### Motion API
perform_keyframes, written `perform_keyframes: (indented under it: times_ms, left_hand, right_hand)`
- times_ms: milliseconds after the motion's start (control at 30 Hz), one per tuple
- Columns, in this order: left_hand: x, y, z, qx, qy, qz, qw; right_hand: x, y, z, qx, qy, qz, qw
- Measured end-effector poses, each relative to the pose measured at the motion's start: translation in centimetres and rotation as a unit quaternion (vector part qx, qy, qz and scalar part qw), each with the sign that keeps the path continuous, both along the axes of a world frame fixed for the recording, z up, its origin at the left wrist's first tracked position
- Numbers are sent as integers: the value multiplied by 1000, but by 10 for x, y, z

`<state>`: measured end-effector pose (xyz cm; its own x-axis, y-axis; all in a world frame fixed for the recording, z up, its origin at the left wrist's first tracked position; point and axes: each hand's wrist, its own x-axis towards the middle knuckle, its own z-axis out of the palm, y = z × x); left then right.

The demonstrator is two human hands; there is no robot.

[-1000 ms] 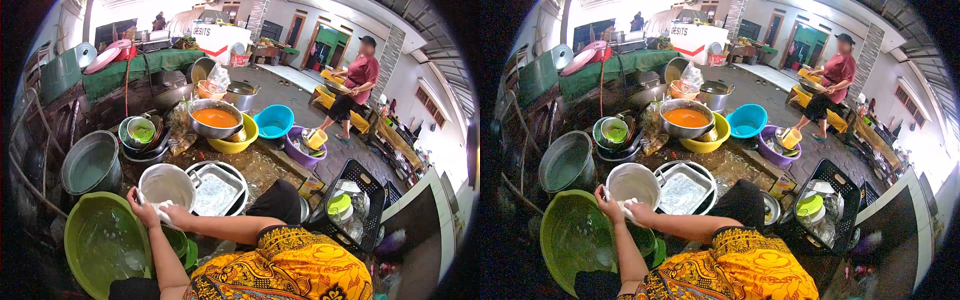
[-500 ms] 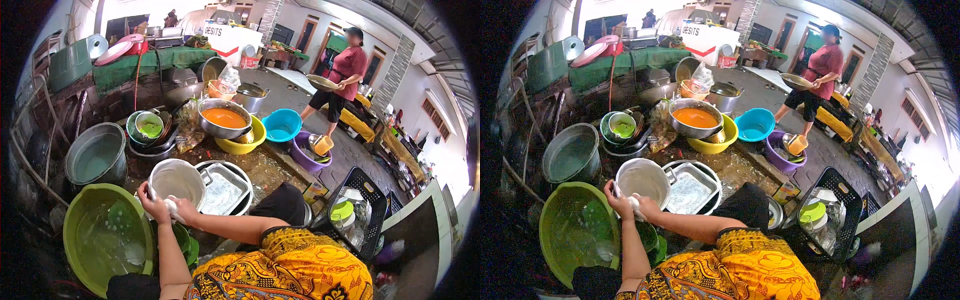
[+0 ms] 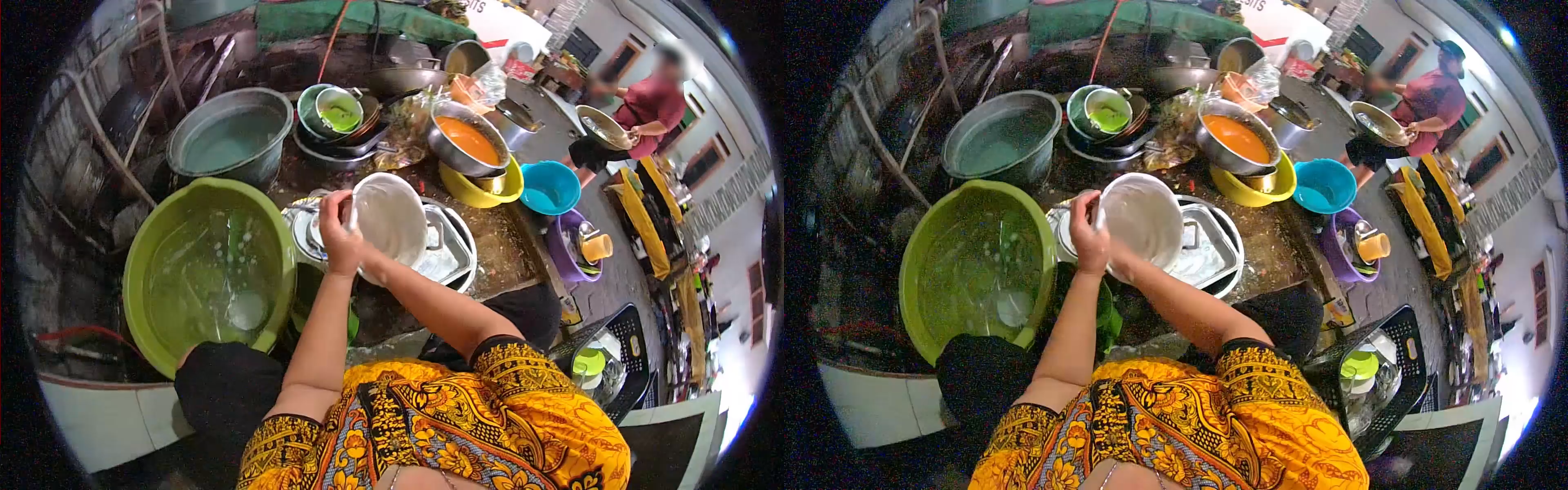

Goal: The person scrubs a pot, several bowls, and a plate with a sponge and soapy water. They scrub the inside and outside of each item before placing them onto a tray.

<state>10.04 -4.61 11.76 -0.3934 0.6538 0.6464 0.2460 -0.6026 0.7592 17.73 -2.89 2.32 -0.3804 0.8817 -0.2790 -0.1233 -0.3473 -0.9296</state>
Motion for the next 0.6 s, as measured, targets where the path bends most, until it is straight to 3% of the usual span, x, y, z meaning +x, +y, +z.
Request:
perform_keyframes:
  times_ms: [33,67,100,167,200,267,300,367,400,467,500,567,600]
  left_hand:
    - [3,-2,-1,3,10,31,999]
    - [1,-4,1,27,25,49,998]
    - [-2,-2,-1,22,23,52,998]
    - [-8,0,-6,6,9,75,997]
    - [-13,-1,-8,-3,-3,80,997]
    - [-25,3,-15,-33,-40,69,996]
    - [-31,4,-18,-42,-45,60,996]
    - [-32,5,-16,-30,-41,68,996]
    - [-30,4,-15,-15,-33,69,997]
    - [-23,7,-18,-6,-48,59,997]
    - [-18,9,-20,7,-63,48,997]
    - [-12,7,-22,-18,-70,46,996]
    - [-14,5,-22,-32,-85,59,994]
  right_hand:
    - [-3,9,-7,-50,163,33,985]
    - [-1,-15,49,35,76,41,996]
    - [1,-14,47,30,73,44,996]
    - [7,-11,26,48,34,62,996]
    - [25,3,-23,215,-65,72,972]
    - [52,-12,36,98,-257,158,948]
    - [82,5,-5,289,-460,172,822]
    - [68,-12,84,311,-634,296,643]
    - [69,-10,67,310,-633,300,643]
    - [66,-13,20,357,-575,103,729]
    - [43,-34,35,389,-499,9,774]
    - [21,-41,34,347,-390,-101,847]
    - [22,-48,42,346,-390,-100,848]
